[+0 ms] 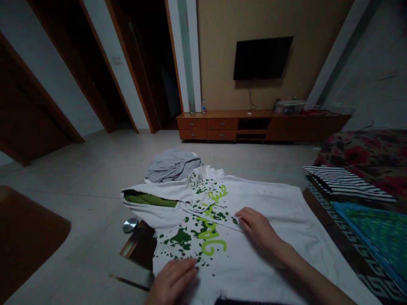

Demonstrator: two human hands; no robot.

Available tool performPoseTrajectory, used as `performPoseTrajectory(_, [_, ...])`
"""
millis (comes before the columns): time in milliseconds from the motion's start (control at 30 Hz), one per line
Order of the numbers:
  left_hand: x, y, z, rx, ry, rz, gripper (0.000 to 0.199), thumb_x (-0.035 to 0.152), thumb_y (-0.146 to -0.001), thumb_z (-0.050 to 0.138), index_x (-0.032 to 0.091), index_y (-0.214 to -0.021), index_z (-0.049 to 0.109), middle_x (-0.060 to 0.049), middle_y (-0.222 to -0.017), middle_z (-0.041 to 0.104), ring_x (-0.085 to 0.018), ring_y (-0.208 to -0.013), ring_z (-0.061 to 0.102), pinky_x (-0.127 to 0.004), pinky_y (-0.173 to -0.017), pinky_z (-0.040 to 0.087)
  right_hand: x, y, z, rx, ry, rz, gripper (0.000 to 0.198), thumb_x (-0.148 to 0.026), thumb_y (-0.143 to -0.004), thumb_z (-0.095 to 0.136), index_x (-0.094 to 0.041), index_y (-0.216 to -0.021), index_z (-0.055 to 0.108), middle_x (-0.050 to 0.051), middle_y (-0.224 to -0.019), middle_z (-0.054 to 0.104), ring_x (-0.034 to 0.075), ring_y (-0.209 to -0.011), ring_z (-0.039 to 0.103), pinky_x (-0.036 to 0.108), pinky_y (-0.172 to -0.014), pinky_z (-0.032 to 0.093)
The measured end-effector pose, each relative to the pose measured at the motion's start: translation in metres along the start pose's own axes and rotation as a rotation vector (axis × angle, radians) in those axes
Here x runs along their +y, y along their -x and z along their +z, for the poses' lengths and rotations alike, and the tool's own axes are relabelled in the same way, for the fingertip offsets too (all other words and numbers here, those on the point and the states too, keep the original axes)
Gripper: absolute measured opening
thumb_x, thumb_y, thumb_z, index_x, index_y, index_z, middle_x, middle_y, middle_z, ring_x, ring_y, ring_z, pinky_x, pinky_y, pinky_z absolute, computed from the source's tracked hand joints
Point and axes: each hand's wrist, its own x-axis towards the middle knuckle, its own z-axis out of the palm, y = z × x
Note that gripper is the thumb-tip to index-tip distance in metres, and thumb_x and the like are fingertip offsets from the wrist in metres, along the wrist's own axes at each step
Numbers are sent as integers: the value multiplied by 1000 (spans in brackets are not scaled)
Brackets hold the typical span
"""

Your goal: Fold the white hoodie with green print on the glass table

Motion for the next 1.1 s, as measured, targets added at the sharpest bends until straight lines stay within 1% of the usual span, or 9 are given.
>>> performPoseTrajectory(100, [-17,-36,4,-117,-90,-205,43,18,-89,42,30,-130,52,-6,-137,53,-23,-128,47,-45,-101,46,-10,-58,13,-92,97,55,24,-19,-91,42,-17,-97,65,8,-101,63,18,-95,57,26,-82,42])
performPoseTrajectory(200, [-40,-74,13,-218,-178,-357,42,24,-86,50,28,-128,53,-7,-147,41,-28,-136,36,-52,-104,40,-23,-94,30,-166,178,79,18,-21,-88,47,-16,-96,63,10,-104,62,19,-94,57,25,-78,40])
performPoseTrajectory(433, [-117,-112,20,-307,-299,-549,50,26,-82,59,21,-131,48,-14,-147,39,-31,-138,31,-54,-106,33,-32,-111,44,-269,205,54,19,-18,-90,40,-15,-96,57,10,-94,66,19,-83,59,25,-68,35])
performPoseTrajectory(633, [-130,-104,19,-337,-196,-588,49,32,-83,59,23,-131,48,-12,-145,42,-31,-135,35,-52,-105,35,-23,-108,54,-241,202,18,16,-17,-86,44,-17,-98,55,10,-102,63,19,-88,59,25,-68,33])
performPoseTrajectory(767, [-151,-87,0,-123,-161,-636,48,32,-88,51,21,-134,44,-12,-143,43,-26,-133,37,-45,-105,36,-18,-111,50,-276,226,1,20,-15,-87,39,-18,-87,59,7,-89,65,19,-81,58,26,-65,32])
performPoseTrajectory(833, [-174,-72,-19,58,-281,-769,47,31,-90,46,19,-135,43,-14,-144,41,-27,-133,36,-46,-105,35,-15,-112,39,-260,265,31,21,-15,-85,39,-18,-85,60,7,-87,65,19,-79,59,26,-64,31])
performPoseTrajectory(933, [-216,-48,-53,271,-543,-1105,50,30,-89,44,13,-136,40,-19,-138,44,-33,-127,40,-49,-99,39,-19,-114,21,-261,354,86,22,-11,-83,41,-18,-90,61,9,-93,65,21,-82,61,27,-63,32])
performPoseTrajectory(1033, [-256,-29,-80,222,-591,-1417,54,30,-85,48,8,-134,40,-22,-121,55,-35,-113,52,-45,-88,45,-45,-121,14,-280,349,11,25,-10,-81,45,-17,-96,62,10,-101,63,21,-90,61,26,-69,37])
performPoseTrajectory(1100, [-274,-21,-93,113,-505,-1473,42,25,-83,48,9,-121,53,-19,-105,63,-32,-100,60,-40,-80,48,-74,-130,17,-296,272,-98,23,-13,-83,45,-18,-95,64,9,-100,64,21,-93,60,27,-73,40])
